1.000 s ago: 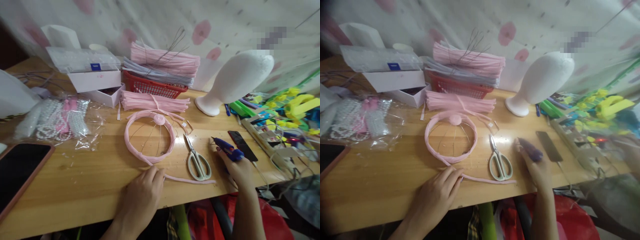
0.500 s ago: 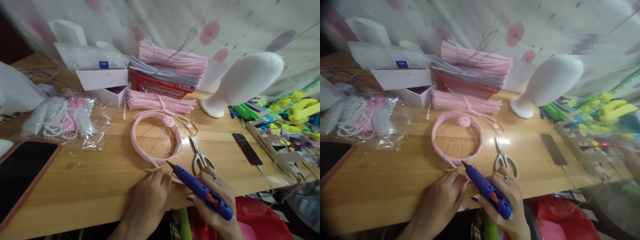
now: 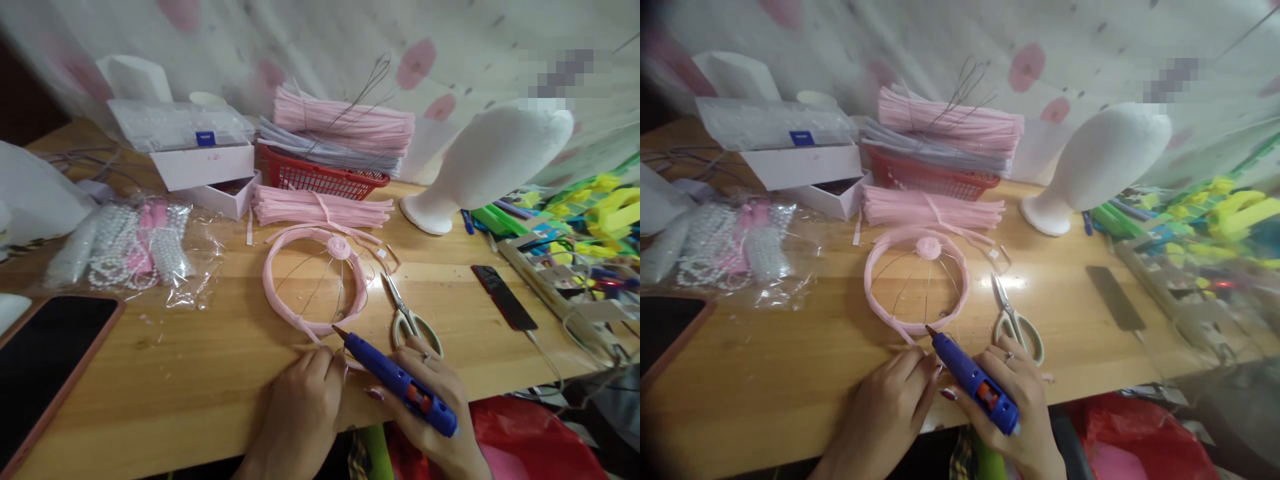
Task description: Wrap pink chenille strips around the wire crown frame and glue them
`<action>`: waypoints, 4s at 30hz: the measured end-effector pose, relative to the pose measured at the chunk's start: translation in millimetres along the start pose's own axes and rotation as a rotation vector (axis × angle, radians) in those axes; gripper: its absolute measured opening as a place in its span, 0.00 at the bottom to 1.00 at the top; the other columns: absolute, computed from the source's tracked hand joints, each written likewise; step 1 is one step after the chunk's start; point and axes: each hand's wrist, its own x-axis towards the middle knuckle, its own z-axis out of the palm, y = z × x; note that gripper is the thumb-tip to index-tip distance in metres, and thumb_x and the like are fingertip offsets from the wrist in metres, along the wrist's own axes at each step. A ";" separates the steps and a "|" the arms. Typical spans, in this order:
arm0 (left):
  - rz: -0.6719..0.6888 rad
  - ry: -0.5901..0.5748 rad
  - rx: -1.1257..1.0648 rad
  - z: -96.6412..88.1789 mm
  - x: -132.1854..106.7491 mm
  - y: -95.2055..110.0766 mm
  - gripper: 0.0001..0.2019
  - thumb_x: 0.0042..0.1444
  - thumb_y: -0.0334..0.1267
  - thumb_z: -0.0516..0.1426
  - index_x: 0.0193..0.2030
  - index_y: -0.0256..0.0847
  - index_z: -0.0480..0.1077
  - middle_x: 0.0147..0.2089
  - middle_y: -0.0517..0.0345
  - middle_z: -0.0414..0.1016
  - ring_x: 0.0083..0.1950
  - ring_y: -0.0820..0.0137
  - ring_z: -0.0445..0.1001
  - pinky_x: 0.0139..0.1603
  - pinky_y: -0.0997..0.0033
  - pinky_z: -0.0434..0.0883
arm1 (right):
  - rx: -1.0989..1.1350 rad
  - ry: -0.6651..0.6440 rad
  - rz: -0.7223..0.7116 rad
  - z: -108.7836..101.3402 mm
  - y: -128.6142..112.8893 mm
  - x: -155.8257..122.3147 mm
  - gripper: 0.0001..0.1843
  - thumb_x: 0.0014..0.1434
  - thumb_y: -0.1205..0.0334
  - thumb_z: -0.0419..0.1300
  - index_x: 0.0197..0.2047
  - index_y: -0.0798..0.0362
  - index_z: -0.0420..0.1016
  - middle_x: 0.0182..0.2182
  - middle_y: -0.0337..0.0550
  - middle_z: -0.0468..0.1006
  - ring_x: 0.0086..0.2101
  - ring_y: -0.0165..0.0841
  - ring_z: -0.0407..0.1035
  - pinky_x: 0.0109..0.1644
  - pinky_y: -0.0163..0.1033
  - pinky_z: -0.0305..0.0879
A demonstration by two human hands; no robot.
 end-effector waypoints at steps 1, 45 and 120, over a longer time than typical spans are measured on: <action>0.005 0.007 -0.001 -1.0 0.3 0.3 0.12 0.65 0.25 0.49 0.42 0.39 0.72 0.33 0.55 0.77 0.30 0.63 0.79 0.28 0.66 0.77 | -0.001 -0.003 0.003 0.1 0.3 -0.3 0.12 0.63 0.56 0.63 0.31 0.48 0.68 0.21 0.34 0.67 0.25 0.33 0.61 0.29 0.39 0.58; 0.038 0.085 0.018 5.1 -4.9 -5.7 0.10 0.69 0.29 0.50 0.46 0.41 0.72 0.34 0.60 0.78 0.31 0.67 0.78 0.31 0.68 0.74 | 0.077 0.106 0.111 -9.6 23.3 -15.8 0.11 0.65 0.53 0.61 0.33 0.49 0.70 0.24 0.37 0.68 0.26 0.33 0.64 0.26 0.37 0.60; 0.243 0.028 0.139 -5.3 1.8 -13.4 0.18 0.73 0.29 0.44 0.49 0.39 0.75 0.39 0.56 0.84 0.38 0.67 0.83 0.36 0.72 0.78 | -0.035 -0.090 0.166 9.3 -15.2 -26.7 0.12 0.71 0.54 0.57 0.52 0.50 0.70 0.40 0.45 0.81 0.40 0.39 0.77 0.42 0.41 0.72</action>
